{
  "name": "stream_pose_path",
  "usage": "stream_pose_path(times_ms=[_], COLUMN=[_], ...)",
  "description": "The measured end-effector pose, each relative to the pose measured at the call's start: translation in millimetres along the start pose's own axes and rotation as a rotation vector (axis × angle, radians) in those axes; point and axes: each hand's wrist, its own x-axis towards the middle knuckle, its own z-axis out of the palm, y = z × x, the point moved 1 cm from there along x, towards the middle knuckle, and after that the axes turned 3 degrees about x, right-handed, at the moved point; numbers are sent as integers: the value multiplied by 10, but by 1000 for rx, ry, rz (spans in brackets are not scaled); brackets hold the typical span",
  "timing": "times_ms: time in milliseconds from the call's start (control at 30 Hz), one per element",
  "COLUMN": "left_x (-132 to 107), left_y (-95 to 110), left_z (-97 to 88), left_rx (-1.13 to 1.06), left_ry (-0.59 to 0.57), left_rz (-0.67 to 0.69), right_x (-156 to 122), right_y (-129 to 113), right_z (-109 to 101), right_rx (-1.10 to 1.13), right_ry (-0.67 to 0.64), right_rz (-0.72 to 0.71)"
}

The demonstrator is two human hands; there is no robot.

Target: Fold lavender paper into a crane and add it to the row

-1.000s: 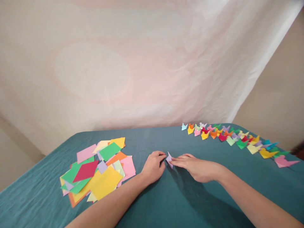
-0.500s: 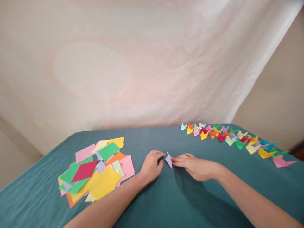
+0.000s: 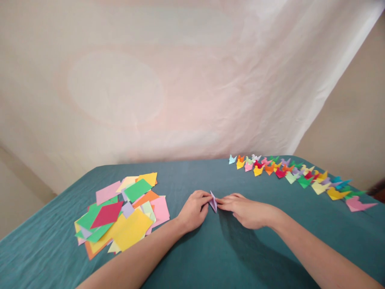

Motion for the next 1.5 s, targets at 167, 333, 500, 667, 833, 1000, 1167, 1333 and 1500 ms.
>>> stream_pose_path(times_ms=[167,333,500,667,833,1000,1167,1333,1500], left_x=[-16,-35,5,74,68,58,55,56,55], left_y=[18,24,21,-18,-71,-95,-98,-112,-133], left_z=[19,44,-19,-118,-93,-56,-45,-36,-24], left_rx=[69,100,120,104,63,50,50,42,27], left_ry=[-21,-41,-86,-175,-166,-156,-140,-125,-117], left_rz=[60,67,75,131,135,145,142,139,148], right_x=[-2,9,-5,-42,-23,6,11,7,-4], right_y=[8,30,64,121,213,278,296,295,307], right_z=[6,-6,-14,14,162,327,361,371,389], right_rx=[-4,-3,-5,6,-26,-101,-121,-120,-108], right_ry=[16,2,4,107,323,345,369,394,410], right_rz=[-6,-8,-20,-60,-74,-143,-157,-168,-166])
